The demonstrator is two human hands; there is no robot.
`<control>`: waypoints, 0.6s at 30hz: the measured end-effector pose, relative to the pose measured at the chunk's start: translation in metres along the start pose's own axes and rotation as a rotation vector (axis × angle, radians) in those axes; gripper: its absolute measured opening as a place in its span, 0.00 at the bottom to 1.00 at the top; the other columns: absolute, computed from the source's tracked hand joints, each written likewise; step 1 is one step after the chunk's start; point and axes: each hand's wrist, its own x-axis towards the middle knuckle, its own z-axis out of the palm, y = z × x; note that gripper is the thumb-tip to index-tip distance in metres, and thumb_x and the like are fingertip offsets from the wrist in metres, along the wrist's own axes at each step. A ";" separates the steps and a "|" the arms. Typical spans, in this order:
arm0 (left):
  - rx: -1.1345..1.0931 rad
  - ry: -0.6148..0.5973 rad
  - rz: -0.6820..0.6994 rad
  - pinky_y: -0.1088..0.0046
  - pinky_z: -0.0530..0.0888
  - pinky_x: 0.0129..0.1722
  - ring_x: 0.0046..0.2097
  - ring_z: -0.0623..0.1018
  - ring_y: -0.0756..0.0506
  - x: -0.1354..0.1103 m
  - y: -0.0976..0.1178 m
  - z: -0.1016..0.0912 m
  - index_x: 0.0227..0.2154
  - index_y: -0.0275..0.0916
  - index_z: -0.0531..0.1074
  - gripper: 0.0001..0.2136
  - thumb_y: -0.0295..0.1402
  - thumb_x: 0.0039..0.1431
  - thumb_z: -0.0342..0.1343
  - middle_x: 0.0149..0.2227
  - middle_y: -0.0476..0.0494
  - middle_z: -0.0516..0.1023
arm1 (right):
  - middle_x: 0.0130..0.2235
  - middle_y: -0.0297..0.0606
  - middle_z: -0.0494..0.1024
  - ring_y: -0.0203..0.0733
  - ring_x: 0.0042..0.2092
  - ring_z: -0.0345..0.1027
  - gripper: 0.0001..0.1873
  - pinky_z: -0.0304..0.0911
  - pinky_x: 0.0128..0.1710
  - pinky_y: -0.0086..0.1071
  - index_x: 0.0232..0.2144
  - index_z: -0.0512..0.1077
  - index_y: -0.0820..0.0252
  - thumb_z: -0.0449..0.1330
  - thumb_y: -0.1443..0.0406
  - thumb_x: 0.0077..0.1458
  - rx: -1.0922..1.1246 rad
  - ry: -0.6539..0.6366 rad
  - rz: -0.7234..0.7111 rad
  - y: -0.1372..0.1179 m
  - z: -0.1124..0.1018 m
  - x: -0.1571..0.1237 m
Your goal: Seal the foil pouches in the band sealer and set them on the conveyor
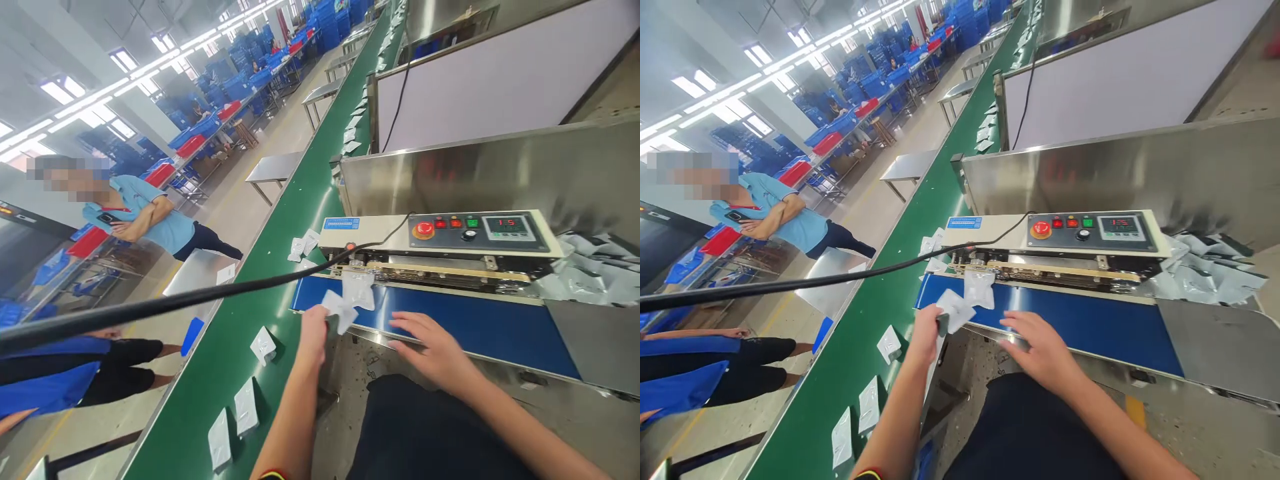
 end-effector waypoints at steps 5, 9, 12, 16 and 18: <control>-0.267 -0.448 -0.312 0.72 0.68 0.29 0.30 0.71 0.48 -0.067 -0.020 0.128 0.29 0.39 0.75 0.16 0.48 0.53 0.64 0.29 0.45 0.76 | 0.57 0.43 0.86 0.54 0.56 0.82 0.13 0.77 0.59 0.49 0.51 0.85 0.50 0.62 0.58 0.75 -0.151 0.138 -0.227 0.025 -0.029 -0.009; -0.200 -0.378 -0.173 0.72 0.73 0.34 0.37 0.78 0.44 -0.090 -0.041 0.191 0.38 0.38 0.81 0.22 0.55 0.61 0.63 0.39 0.38 0.83 | 0.52 0.43 0.88 0.55 0.53 0.83 0.20 0.77 0.60 0.49 0.46 0.87 0.51 0.59 0.49 0.75 -0.072 0.283 0.117 0.050 -0.079 -0.042; -0.102 -0.445 0.128 0.69 0.78 0.46 0.48 0.81 0.41 -0.100 -0.060 0.228 0.48 0.38 0.84 0.25 0.56 0.64 0.65 0.49 0.36 0.86 | 0.44 0.46 0.88 0.58 0.46 0.83 0.32 0.79 0.54 0.45 0.40 0.86 0.54 0.60 0.35 0.66 0.043 0.368 0.453 0.066 -0.111 -0.063; 0.134 -0.731 0.210 0.69 0.76 0.38 0.35 0.77 0.44 -0.110 -0.083 0.285 0.38 0.35 0.87 0.24 0.55 0.67 0.61 0.31 0.42 0.83 | 0.33 0.45 0.84 0.55 0.37 0.80 0.37 0.78 0.39 0.38 0.35 0.84 0.56 0.64 0.30 0.53 0.153 0.411 0.678 0.101 -0.148 -0.083; 0.198 -0.695 0.175 0.69 0.74 0.36 0.32 0.74 0.44 -0.113 -0.091 0.319 0.30 0.37 0.85 0.22 0.52 0.65 0.61 0.25 0.47 0.78 | 0.30 0.44 0.82 0.54 0.33 0.78 0.36 0.76 0.32 0.38 0.32 0.83 0.58 0.64 0.31 0.51 0.098 0.484 0.769 0.123 -0.166 -0.088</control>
